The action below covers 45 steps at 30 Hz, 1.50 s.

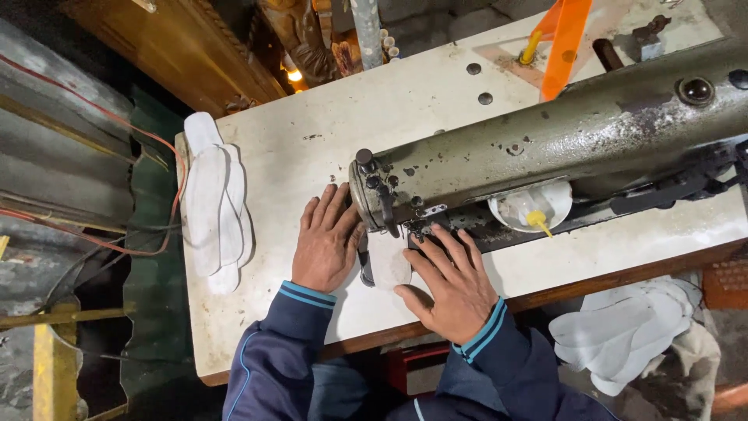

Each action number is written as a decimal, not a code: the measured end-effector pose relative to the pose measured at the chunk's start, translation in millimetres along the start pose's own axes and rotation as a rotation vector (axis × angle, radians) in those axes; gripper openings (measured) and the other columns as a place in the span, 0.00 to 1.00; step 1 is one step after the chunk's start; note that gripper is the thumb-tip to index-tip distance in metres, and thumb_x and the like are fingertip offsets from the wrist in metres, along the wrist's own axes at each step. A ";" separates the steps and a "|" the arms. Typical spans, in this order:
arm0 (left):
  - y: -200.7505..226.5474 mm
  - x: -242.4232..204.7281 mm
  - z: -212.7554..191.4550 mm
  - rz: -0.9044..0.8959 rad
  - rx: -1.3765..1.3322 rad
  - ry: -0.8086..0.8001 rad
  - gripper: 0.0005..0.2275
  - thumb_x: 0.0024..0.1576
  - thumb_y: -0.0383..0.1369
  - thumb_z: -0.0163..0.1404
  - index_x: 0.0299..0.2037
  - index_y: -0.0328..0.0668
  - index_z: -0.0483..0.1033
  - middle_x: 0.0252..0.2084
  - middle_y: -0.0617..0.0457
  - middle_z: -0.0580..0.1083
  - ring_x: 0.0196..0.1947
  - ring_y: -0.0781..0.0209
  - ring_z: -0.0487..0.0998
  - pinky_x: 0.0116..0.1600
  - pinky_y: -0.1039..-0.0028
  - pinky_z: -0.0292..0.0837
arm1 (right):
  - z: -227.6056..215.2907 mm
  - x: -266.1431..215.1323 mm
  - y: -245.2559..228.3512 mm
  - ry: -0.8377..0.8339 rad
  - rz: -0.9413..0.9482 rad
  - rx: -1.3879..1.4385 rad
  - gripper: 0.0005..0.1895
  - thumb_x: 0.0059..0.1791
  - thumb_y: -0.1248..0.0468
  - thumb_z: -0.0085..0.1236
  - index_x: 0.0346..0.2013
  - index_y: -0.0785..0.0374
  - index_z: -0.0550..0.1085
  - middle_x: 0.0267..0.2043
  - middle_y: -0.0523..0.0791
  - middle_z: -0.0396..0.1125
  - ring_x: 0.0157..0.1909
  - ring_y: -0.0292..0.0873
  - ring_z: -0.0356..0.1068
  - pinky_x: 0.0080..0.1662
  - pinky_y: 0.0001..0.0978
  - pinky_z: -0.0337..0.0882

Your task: Sewing the edges of shoe insoles using an industrial sewing machine at a stitching station.

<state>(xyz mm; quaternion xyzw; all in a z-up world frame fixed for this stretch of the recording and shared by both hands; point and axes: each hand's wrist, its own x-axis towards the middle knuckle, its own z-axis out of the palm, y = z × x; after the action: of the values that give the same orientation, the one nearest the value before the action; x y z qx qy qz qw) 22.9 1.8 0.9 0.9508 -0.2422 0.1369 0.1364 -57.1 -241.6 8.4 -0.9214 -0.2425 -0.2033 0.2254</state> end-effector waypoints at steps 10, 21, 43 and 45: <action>0.3 -1.5 -0.2 -0.038 -0.012 0.013 0.21 0.68 0.44 0.39 0.69 0.46 0.67 0.75 0.43 0.59 0.76 0.43 0.55 0.77 0.54 0.47 | 1.2 -2.5 -2.4 -0.073 0.047 -0.042 0.29 0.56 0.42 0.46 0.67 0.52 0.69 0.68 0.51 0.63 0.76 0.58 0.52 0.74 0.66 0.53; 2.7 -4.7 2.0 -0.038 0.000 0.011 0.21 0.68 0.44 0.40 0.68 0.45 0.69 0.75 0.43 0.59 0.76 0.43 0.55 0.76 0.54 0.48 | 2.1 -11.3 -2.7 -0.061 0.062 -0.003 0.28 0.55 0.44 0.49 0.62 0.58 0.71 0.68 0.50 0.63 0.75 0.56 0.54 0.73 0.63 0.56; 0.9 -2.3 4.2 -0.146 -0.038 -0.060 0.21 0.69 0.52 0.35 0.65 0.60 0.72 0.75 0.49 0.61 0.77 0.45 0.53 0.76 0.51 0.45 | 25.0 6.7 1.0 0.019 0.104 -0.086 0.19 0.53 0.49 0.57 0.51 0.58 0.77 0.51 0.51 0.70 0.68 0.58 0.63 0.66 0.62 0.60; -0.4 -3.1 5.8 -0.140 -0.027 -0.062 0.20 0.69 0.51 0.35 0.65 0.61 0.72 0.75 0.50 0.61 0.77 0.45 0.53 0.76 0.51 0.45 | 24.9 7.6 1.5 0.031 0.108 -0.080 0.19 0.53 0.49 0.58 0.50 0.58 0.78 0.50 0.50 0.71 0.67 0.57 0.64 0.66 0.61 0.61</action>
<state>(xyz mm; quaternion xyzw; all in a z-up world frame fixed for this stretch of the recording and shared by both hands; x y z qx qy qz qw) 21.6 1.6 -5.6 0.9673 -0.1809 0.0944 0.1509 -43.6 -227.2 -8.7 -0.9382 -0.1806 -0.2145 0.2027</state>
